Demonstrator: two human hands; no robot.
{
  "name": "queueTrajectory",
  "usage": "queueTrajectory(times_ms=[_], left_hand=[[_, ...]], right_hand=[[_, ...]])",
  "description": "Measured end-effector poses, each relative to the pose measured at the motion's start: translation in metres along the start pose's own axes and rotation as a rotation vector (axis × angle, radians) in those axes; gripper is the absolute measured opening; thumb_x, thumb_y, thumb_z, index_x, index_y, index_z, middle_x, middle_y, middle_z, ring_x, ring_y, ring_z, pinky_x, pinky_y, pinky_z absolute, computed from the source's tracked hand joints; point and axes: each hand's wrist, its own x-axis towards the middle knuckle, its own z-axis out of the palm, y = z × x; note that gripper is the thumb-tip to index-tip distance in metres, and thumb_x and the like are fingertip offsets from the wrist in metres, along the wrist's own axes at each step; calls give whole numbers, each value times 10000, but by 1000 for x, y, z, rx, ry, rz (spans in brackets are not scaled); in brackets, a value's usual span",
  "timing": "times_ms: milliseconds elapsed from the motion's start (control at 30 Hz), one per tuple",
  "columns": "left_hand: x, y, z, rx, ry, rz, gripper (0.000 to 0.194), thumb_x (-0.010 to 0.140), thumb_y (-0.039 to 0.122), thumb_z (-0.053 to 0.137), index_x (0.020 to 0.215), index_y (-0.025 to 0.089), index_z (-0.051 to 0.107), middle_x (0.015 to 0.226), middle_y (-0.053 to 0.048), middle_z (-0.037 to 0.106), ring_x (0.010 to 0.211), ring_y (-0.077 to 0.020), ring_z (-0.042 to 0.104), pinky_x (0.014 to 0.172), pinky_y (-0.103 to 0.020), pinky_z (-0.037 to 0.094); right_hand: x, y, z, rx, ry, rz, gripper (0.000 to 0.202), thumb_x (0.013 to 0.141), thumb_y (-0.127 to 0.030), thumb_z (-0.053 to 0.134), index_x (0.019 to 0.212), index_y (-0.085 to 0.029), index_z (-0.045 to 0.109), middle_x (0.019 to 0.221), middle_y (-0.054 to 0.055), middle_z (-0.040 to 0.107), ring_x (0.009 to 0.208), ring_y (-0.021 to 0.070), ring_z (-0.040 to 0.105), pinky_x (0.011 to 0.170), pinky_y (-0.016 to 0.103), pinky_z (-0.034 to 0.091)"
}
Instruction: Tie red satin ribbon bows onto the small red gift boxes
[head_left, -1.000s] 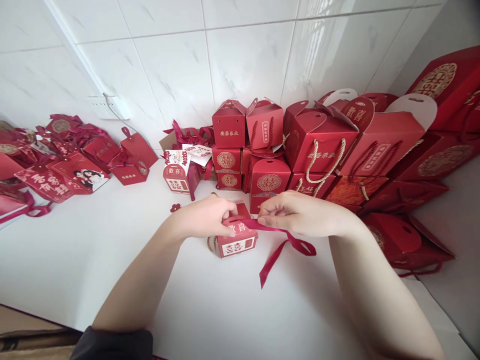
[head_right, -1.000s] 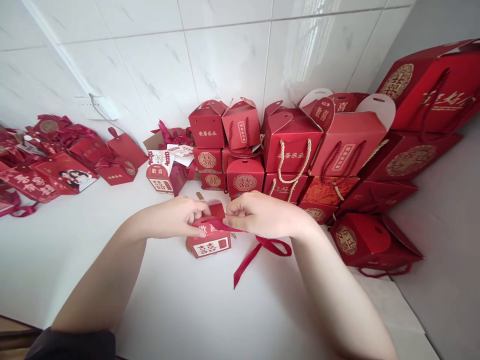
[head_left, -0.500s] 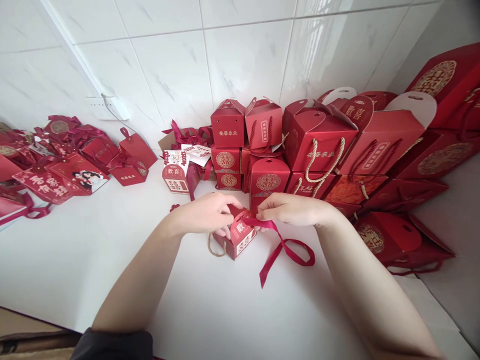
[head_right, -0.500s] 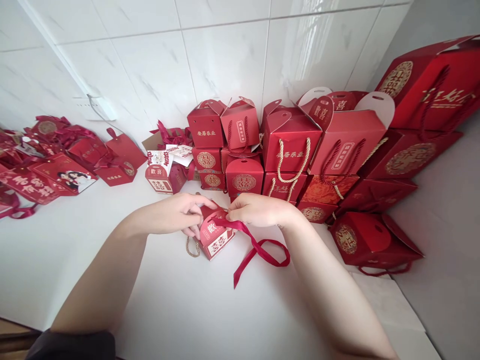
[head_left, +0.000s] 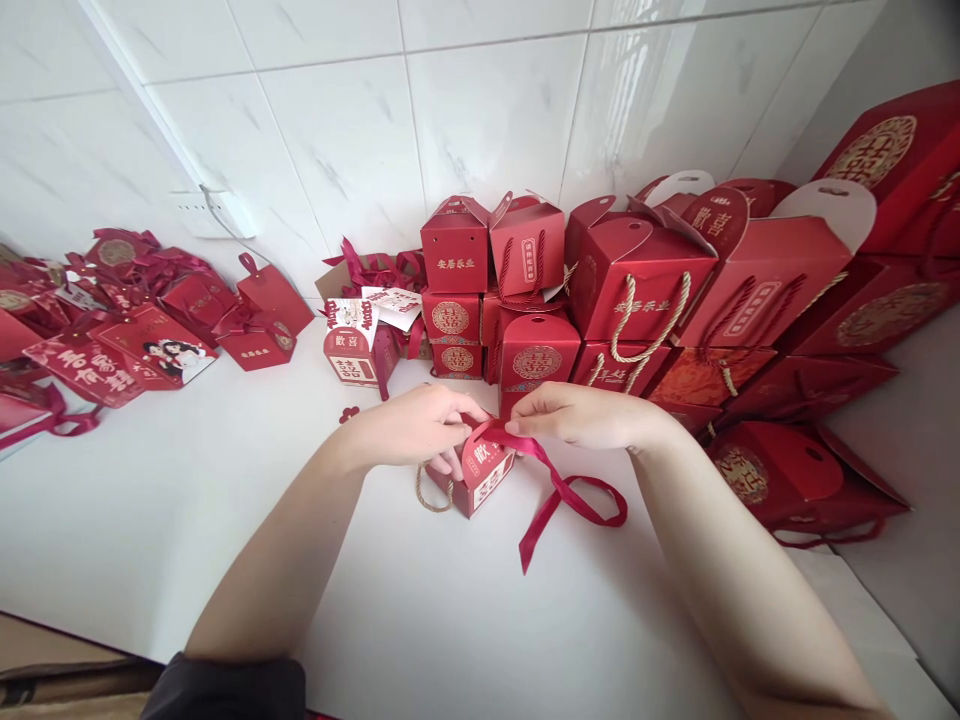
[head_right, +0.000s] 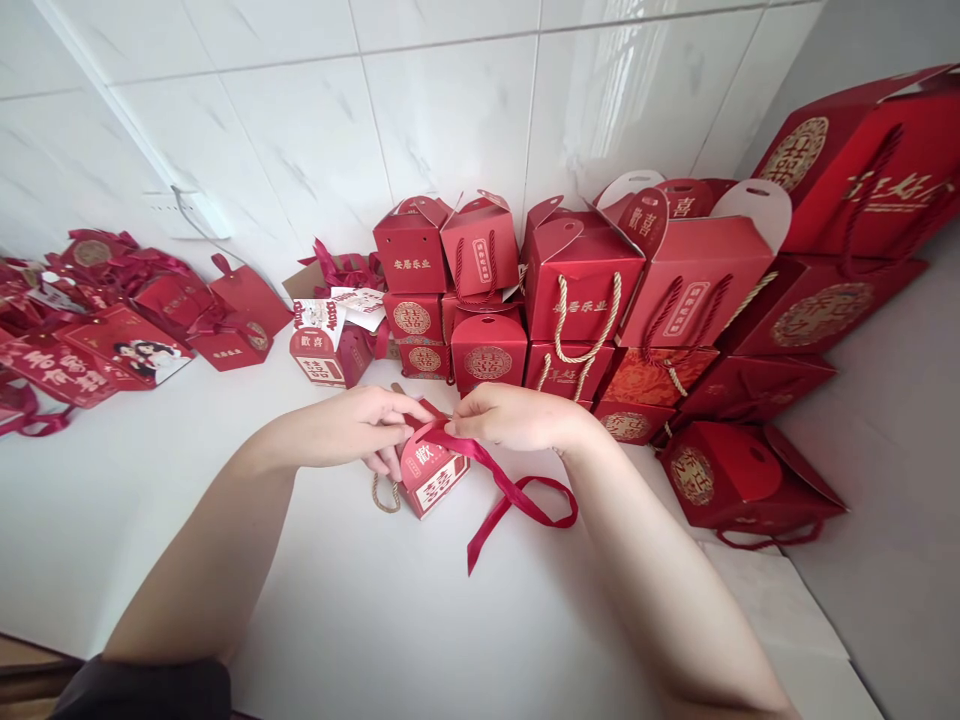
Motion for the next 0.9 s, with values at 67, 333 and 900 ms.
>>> queueTrajectory(times_ms=[67, 333, 900], left_hand=[[2, -1, 0, 11, -15, 2, 338, 827, 320, 522, 1114, 202, 658, 971, -69, 729, 696, -167, 716, 581, -226, 536], [2, 3, -1, 275, 260, 127, 177, 825, 316, 522, 785, 192, 642, 553, 32, 511, 467, -102, 469, 439, -218, 320], [10, -26, -36, 432, 127, 44, 125, 734, 321, 593, 764, 203, 559, 725, 1, 570, 649, -167, 557, 547, -255, 396]], right_hand=[[1, 1, 0, -3, -5, -2, 326, 909, -384, 468, 650, -186, 458, 627, -51, 257, 549, 100, 229, 486, 250, 220], [7, 4, 7, -17, 235, -22, 294, 903, -446, 520, 770, -188, 569, 717, -16, 545, 624, 122, 464, 569, 252, 366], [43, 11, 33, 458, 375, -186, 84, 848, -237, 590, 902, -174, 593, 730, -10, 587, 571, 91, 493, 524, 218, 370]])
